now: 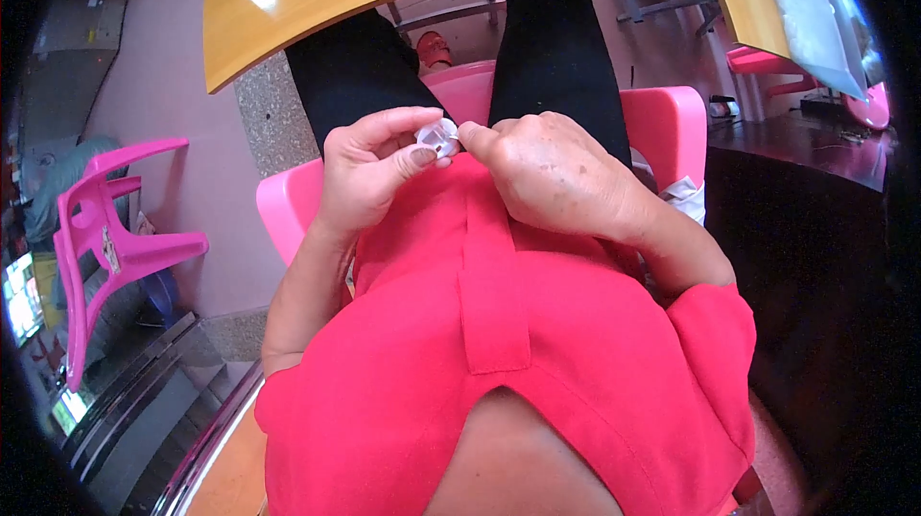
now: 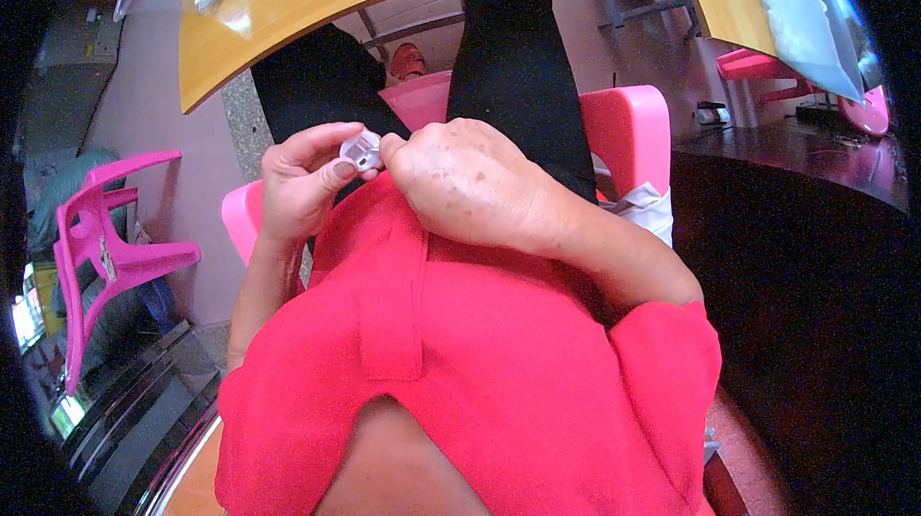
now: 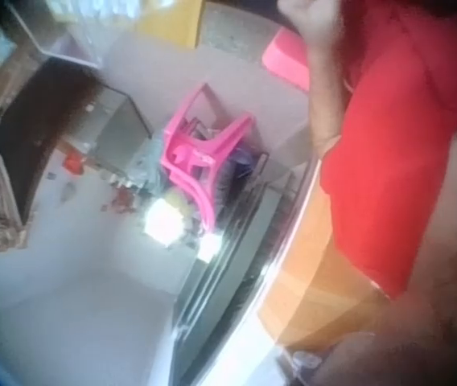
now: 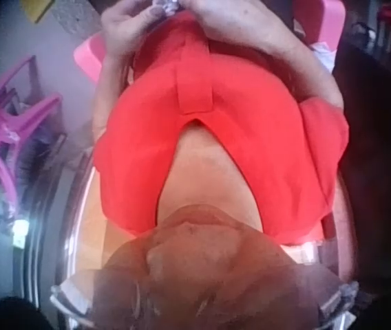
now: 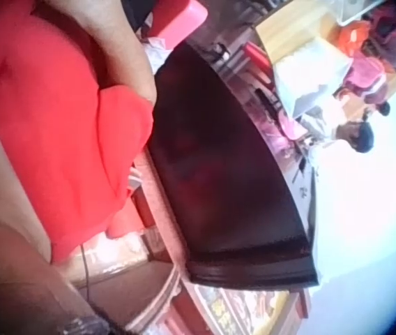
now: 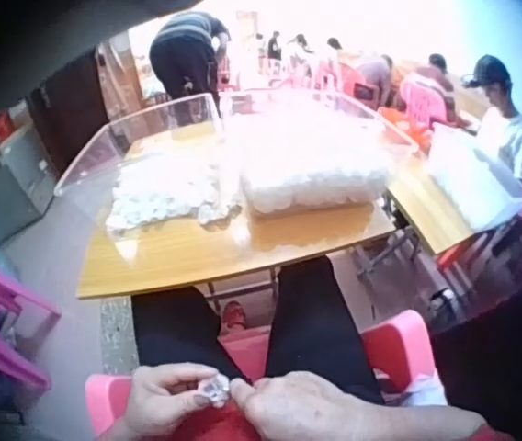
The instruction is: The person picks up a white plastic component and uses a thin metal tool to manipulate a small piece inside it before placing it on the table. This process is repeated with several more components.
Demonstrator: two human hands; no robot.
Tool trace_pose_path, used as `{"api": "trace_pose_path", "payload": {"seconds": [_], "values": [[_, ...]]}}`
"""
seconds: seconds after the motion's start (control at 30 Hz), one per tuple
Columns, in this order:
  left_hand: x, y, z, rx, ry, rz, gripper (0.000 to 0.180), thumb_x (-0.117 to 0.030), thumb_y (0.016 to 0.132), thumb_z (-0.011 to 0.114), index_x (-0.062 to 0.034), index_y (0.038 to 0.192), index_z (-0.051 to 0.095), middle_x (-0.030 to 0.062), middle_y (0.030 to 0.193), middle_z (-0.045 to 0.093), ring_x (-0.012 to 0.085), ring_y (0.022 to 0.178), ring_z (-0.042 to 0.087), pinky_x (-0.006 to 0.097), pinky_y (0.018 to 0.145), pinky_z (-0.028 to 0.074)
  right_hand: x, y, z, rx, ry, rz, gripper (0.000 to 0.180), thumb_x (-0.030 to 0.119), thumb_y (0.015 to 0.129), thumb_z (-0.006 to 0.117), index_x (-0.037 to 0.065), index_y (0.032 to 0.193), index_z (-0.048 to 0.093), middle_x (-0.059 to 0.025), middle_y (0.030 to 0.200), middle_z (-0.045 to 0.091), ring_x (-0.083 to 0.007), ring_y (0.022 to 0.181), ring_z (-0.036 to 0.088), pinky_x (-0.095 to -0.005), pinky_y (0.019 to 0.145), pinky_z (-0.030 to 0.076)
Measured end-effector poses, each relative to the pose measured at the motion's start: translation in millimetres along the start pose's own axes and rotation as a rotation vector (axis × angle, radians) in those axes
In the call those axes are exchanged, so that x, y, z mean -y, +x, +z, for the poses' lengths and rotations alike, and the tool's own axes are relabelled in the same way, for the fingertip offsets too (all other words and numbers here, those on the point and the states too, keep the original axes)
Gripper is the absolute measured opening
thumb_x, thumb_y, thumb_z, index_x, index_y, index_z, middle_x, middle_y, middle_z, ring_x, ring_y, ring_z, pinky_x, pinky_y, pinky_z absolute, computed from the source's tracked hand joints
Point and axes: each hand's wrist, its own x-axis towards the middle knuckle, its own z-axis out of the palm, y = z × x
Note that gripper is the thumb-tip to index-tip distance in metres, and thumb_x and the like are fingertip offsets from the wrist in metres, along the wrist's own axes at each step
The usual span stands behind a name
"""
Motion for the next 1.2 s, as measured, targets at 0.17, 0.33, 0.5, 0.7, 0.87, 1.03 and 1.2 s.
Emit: {"api": "trace_pose_path", "payload": {"seconds": [0.17,0.33,0.5,0.7,0.87,1.03,1.2], "values": [[1,8,2,0.014,-0.344,-0.062,0.033,-0.004,0.088,0.063,0.005,0.119,0.057,0.0161,0.104,0.066,0.0228,0.09,0.066,0.034,0.081,0.056,12,-4,0,-0.124,-0.203,0.066,0.024,0.004,0.08,0.058,-0.004,0.102,0.055,-0.0174,0.074,0.064,-0.0299,0.066,0.066,-0.0354,0.058,0.055],[3,6,8,-0.006,-0.332,-0.056,0.032,-0.003,0.088,0.062,0.0054,0.119,0.057,0.0169,0.105,0.065,0.0232,0.091,0.066,0.035,0.083,0.056,18,-7,1,-0.134,-0.276,0.104,0.023,0.006,0.08,0.059,-0.005,0.1,0.055,-0.0165,0.072,0.063,-0.0271,0.065,0.067,-0.0332,0.054,0.054],[5,6,13,-0.03,-0.292,-0.009,0.034,-0.002,0.086,0.064,0.0054,0.118,0.057,0.0171,0.106,0.065,0.023,0.091,0.066,0.035,0.084,0.055,17,-7,0,-0.105,-0.257,0.122,0.022,0.007,0.081,0.058,-0.006,0.098,0.054,-0.017,0.07,0.063,-0.0273,0.063,0.067,-0.0335,0.053,0.054],[7,5,14,-0.045,-0.204,0.048,0.034,0.001,0.085,0.065,0.0056,0.117,0.058,0.0168,0.106,0.065,0.0226,0.092,0.066,0.034,0.084,0.055,6,-4,1,-0.081,-0.164,0.077,0.021,0.003,0.08,0.057,-0.008,0.097,0.055,-0.0208,0.074,0.065,-0.0306,0.066,0.068,-0.0358,0.056,0.054],[8,3,13,-0.058,-0.127,0.096,0.033,0.002,0.084,0.065,0.005,0.116,0.058,0.0162,0.106,0.065,0.0216,0.092,0.066,0.033,0.083,0.055,-2,1,-5,-0.031,0.179,0.105,0.021,-0.002,0.08,0.053,-0.007,0.099,0.058,-0.0246,0.071,0.063,-0.0369,0.066,0.066,-0.0413,0.06,0.053],[7,2,9,-0.042,-0.103,0.098,0.032,0.003,0.084,0.065,0.0044,0.115,0.059,0.0152,0.104,0.065,0.0211,0.09,0.066,0.032,0.083,0.055,-4,4,-3,-0.009,0.199,0.075,0.022,-0.003,0.08,0.051,-0.007,0.101,0.059,-0.025,0.069,0.062,-0.037,0.068,0.066,-0.0422,0.061,0.052],[3,7,7,-0.004,-0.203,0.048,0.034,0.002,0.083,0.066,0.0035,0.117,0.059,0.0151,0.102,0.065,0.0201,0.089,0.065,0.032,0.083,0.055,-7,6,2,0.018,0.209,0.095,0.023,-0.002,0.081,0.05,-0.006,0.102,0.06,-0.0261,0.071,0.062,-0.0364,0.069,0.066,-0.0429,0.063,0.051]]}}
